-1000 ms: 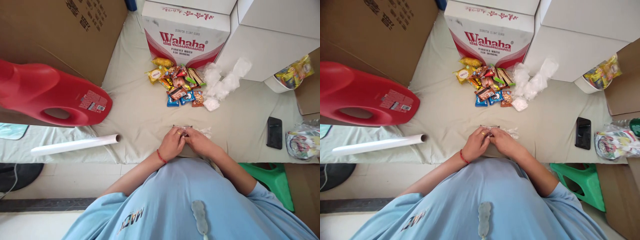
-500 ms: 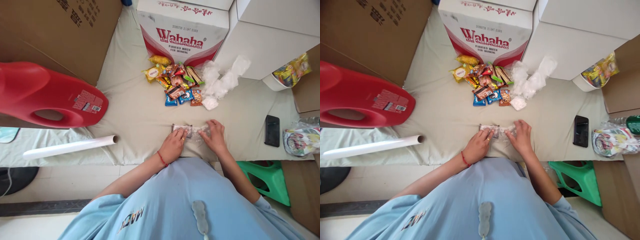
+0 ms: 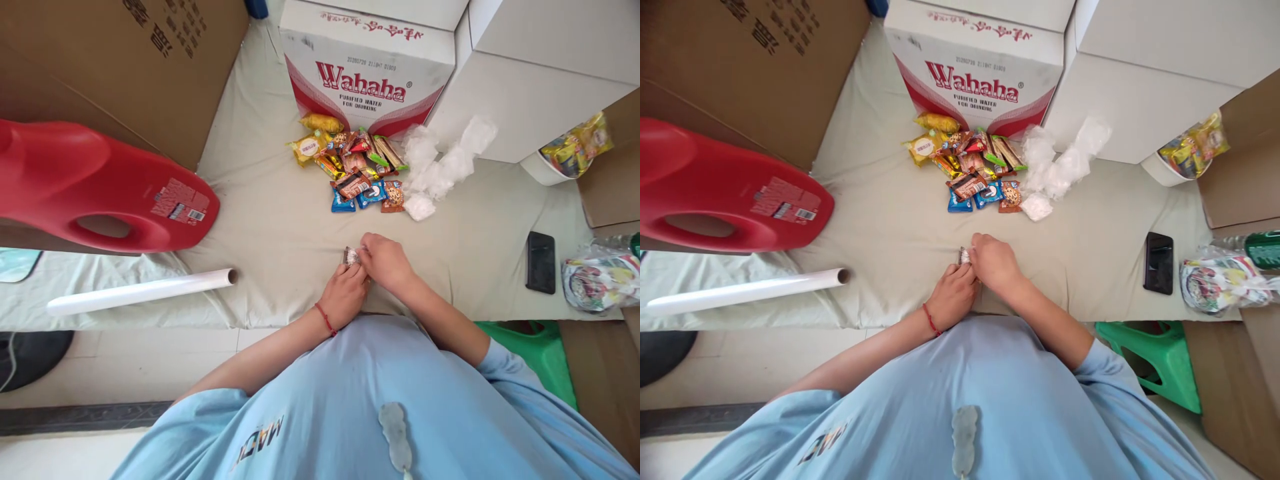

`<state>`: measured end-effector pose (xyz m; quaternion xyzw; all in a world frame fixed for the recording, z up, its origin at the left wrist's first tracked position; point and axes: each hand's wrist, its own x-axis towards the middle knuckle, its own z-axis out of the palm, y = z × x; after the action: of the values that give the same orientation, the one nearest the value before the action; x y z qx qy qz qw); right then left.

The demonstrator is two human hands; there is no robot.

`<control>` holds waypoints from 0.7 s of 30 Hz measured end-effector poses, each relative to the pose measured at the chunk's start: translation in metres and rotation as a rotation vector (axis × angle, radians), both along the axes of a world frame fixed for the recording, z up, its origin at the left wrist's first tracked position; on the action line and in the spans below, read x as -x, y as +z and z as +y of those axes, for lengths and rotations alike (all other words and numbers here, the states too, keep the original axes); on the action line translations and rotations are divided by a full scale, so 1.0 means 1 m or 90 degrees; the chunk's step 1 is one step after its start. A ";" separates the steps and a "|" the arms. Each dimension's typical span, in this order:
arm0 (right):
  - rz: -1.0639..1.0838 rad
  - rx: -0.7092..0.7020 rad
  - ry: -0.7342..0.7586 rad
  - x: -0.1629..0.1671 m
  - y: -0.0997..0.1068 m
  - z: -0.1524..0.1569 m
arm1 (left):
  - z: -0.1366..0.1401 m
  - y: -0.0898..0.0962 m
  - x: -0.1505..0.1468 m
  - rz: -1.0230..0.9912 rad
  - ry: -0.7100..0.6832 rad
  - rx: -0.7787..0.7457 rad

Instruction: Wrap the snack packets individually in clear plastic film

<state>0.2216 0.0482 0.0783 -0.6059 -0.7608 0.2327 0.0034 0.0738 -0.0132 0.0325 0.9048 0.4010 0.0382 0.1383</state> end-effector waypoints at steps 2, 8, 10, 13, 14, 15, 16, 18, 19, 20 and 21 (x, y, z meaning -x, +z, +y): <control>-0.058 0.013 0.047 0.020 -0.004 0.002 | -0.002 0.002 0.012 -0.041 -0.009 0.040; -0.083 -0.070 0.151 0.032 -0.019 -0.026 | -0.016 0.000 0.083 -0.174 -0.022 0.171; -0.081 -0.089 0.161 0.030 -0.024 -0.034 | -0.021 -0.003 0.097 -0.201 0.059 0.173; -0.073 -0.090 0.154 0.028 -0.029 -0.038 | -0.025 -0.003 0.099 -0.258 0.152 0.142; -0.067 -0.088 0.147 0.027 -0.029 -0.038 | -0.025 -0.001 0.096 -0.283 0.171 0.134; -0.056 -0.086 0.137 0.025 -0.027 -0.037 | -0.024 0.001 0.091 -0.312 0.188 0.129; -0.037 -0.086 0.123 0.022 -0.025 -0.037 | -0.023 0.003 0.087 -0.345 0.206 0.130; 0.031 -0.096 0.084 0.012 -0.019 -0.036 | -0.019 0.007 0.078 -0.416 0.254 0.147; 0.082 -0.101 0.058 0.006 -0.015 -0.035 | -0.016 0.009 0.074 -0.451 0.285 0.164; 0.144 -0.101 0.026 -0.002 -0.011 -0.034 | -0.014 0.010 0.071 -0.487 0.316 0.185; 0.217 -0.091 -0.014 -0.011 -0.008 -0.032 | -0.010 0.010 0.067 -0.523 0.346 0.212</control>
<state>0.2324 0.0158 0.0702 -0.5642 -0.7570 0.2773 0.1781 0.0064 -0.0236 0.0427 0.6444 0.5346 0.3603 0.4113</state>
